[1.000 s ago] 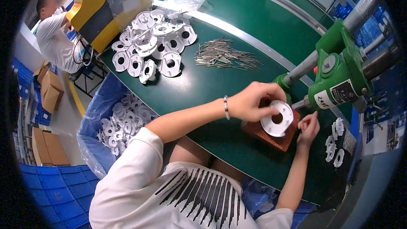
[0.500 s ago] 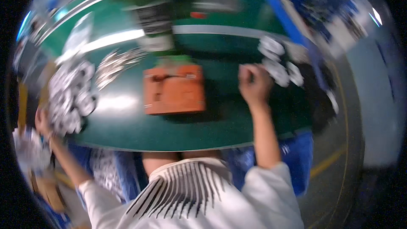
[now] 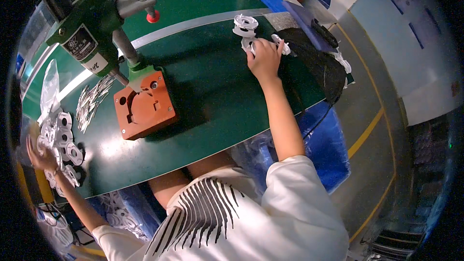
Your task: Using a manual press to insert metal pins into plastic parts.
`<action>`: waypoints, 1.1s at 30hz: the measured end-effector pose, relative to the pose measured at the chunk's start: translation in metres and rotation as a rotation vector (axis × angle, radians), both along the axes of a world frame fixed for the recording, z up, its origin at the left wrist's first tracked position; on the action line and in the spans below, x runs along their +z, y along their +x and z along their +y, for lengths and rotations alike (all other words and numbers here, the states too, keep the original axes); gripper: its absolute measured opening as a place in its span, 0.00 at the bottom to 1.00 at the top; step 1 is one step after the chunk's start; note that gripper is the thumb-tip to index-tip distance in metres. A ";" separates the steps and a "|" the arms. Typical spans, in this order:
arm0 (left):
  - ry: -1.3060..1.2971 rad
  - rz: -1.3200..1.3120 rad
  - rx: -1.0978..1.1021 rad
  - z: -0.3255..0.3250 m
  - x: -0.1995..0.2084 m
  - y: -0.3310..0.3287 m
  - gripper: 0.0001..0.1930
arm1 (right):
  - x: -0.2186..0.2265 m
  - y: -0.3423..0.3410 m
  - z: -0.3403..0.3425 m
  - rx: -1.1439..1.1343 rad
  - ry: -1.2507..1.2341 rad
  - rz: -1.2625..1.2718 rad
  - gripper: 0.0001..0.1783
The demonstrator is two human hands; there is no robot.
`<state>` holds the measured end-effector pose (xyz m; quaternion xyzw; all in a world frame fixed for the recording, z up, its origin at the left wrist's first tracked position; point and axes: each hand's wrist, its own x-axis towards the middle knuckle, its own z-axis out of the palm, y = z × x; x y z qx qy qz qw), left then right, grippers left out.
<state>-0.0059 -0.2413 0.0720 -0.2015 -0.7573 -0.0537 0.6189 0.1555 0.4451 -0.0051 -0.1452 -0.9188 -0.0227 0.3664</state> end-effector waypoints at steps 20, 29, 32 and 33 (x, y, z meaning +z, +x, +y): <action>0.136 -0.409 -0.543 0.244 -0.044 0.025 0.18 | 0.078 -0.002 -0.230 0.913 -0.130 0.142 0.12; 0.138 -0.452 -0.567 0.233 -0.045 0.026 0.18 | 0.096 -0.014 -0.229 0.912 -0.346 -0.150 0.16; 0.138 -0.437 -0.596 0.234 -0.043 0.026 0.21 | 0.092 -0.006 -0.215 0.935 -0.277 -0.231 0.19; 0.141 -0.440 -0.596 0.235 -0.043 0.025 0.21 | 0.091 0.000 -0.216 0.942 -0.283 -0.275 0.20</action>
